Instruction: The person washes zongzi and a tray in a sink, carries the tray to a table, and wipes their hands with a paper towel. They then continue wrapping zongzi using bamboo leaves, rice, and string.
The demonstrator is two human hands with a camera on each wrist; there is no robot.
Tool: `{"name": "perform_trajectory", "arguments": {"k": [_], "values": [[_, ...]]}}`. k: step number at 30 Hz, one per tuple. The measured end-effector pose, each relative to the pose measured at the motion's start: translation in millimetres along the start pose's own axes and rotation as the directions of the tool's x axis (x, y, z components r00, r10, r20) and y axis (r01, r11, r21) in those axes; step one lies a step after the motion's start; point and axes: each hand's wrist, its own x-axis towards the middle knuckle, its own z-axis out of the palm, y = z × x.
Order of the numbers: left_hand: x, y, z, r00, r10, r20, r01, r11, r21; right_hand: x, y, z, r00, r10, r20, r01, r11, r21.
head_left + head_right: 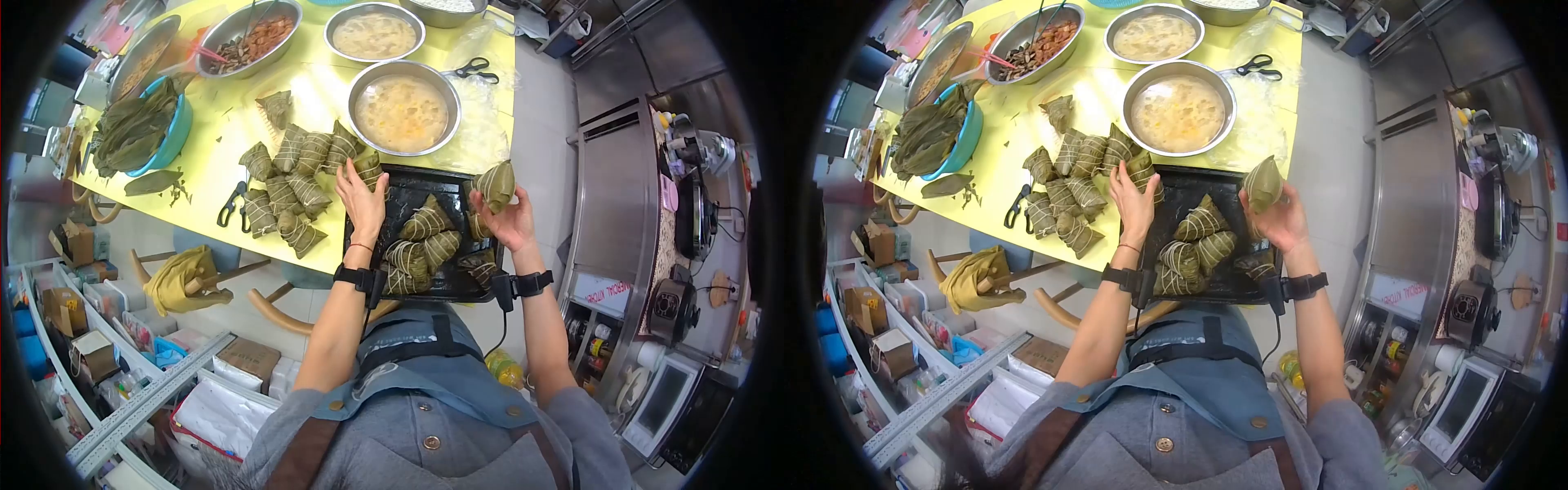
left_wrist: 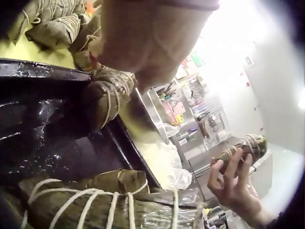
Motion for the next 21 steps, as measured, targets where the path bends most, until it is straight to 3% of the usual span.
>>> {"name": "perform_trajectory", "arguments": {"k": [5, 7, 8, 9, 10, 11, 12, 16, 19, 21], "values": [[-23, 24, -39, 0.947, 0.317, -0.053, -0.320, 0.945, -0.063, 9, -2, 8, 0.998, -0.038, -0.052, 0.032, 0.992, -0.119], [-40, 26, -47, 0.929, 0.307, 0.208, -0.256, 0.936, -0.240, 15, 1, 18, 0.965, -0.240, -0.102, 0.158, 0.850, -0.502], [-51, 22, -47, 0.914, 0.310, 0.261, -0.257, 0.942, -0.217, 18, 4, 21, 0.934, -0.344, -0.095, 0.197, 0.718, -0.667], [-60, 17, -44, 0.895, 0.316, 0.314, -0.264, 0.944, -0.198, 25, 5, 17, 0.852, -0.523, 0.016, 0.234, 0.353, -0.906], [-67, 13, -43, 0.879, 0.331, 0.344, -0.283, 0.942, -0.182, 35, 7, 11, 0.754, -0.627, 0.194, 0.187, -0.078, -0.979], [-71, 12, -43, 0.874, 0.311, 0.375, -0.255, 0.948, -0.192, 42, 12, 13, 0.661, -0.634, 0.402, 0.064, -0.486, -0.872], [-74, 10, -42, 0.867, 0.290, 0.405, -0.225, 0.954, -0.200, 48, 16, 15, 0.665, -0.541, 0.515, 0.030, -0.669, -0.742], [-67, 14, -27, 0.853, 0.238, 0.464, -0.197, 0.971, -0.135, 71, 27, 0, 0.807, -0.407, 0.427, 0.062, -0.662, -0.747], [-52, 14, 2, 0.753, 0.201, 0.627, -0.231, 0.972, -0.035, 78, 27, -15, 0.746, -0.448, 0.493, 0.111, -0.646, -0.756], [-43, 17, 19, 0.667, 0.173, 0.725, -0.277, 0.961, 0.025, 71, 24, -14, 0.752, -0.460, 0.472, 0.114, -0.615, -0.780]]}}
